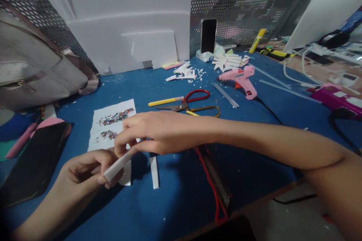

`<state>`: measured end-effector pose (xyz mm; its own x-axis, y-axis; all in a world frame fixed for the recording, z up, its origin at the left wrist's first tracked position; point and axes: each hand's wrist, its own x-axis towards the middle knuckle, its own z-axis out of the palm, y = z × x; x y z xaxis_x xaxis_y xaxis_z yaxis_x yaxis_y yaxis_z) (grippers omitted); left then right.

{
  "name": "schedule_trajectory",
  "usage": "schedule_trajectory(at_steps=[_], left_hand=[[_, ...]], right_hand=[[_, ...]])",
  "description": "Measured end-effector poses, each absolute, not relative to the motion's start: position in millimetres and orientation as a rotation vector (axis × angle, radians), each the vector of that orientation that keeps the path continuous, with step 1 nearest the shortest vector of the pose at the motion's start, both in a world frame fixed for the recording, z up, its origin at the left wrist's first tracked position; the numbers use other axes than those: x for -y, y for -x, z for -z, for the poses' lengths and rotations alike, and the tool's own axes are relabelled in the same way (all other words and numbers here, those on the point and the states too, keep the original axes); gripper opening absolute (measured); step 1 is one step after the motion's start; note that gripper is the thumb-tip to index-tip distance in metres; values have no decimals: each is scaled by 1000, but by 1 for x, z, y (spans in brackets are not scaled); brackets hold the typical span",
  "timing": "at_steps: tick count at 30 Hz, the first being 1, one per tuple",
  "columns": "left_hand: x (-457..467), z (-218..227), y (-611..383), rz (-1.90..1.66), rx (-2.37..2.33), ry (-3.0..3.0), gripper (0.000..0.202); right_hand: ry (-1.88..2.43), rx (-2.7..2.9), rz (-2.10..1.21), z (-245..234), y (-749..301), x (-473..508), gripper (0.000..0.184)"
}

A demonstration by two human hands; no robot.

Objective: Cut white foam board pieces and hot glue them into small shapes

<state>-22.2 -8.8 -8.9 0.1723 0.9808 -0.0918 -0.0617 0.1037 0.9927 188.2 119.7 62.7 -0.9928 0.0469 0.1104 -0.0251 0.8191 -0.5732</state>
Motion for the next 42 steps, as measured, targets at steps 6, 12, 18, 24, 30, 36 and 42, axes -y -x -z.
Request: schedule_trajectory(at_steps=[6, 12, 18, 24, 30, 36, 42], left_hand=[[10, 7, 20, -1059, -1089, -1233, 13], [11, 2, 15, -1086, -1076, -1158, 18], [13, -2, 12, -1145, -1170, -1117, 20], [9, -2, 15, -1220, -1411, -1102, 16], [7, 0, 16, -1143, -1565, -1128, 18], [10, 0, 17, -1134, -1621, -1143, 17], [9, 5, 20, -1119, -1592, -1215, 16]], right_hand=[[-14, 2933, -1088, -66, -189, -123, 13], [-29, 2705, -1429, -54, -184, -125, 10], [68, 2597, -1480, -46, -182, -124, 10], [205, 2786, -1138, -57, -190, -128, 15], [297, 2821, -1029, -60, -190, -125, 15], [332, 2833, -973, -62, -190, -121, 14], [315, 2849, -966, -63, -190, -118, 15]])
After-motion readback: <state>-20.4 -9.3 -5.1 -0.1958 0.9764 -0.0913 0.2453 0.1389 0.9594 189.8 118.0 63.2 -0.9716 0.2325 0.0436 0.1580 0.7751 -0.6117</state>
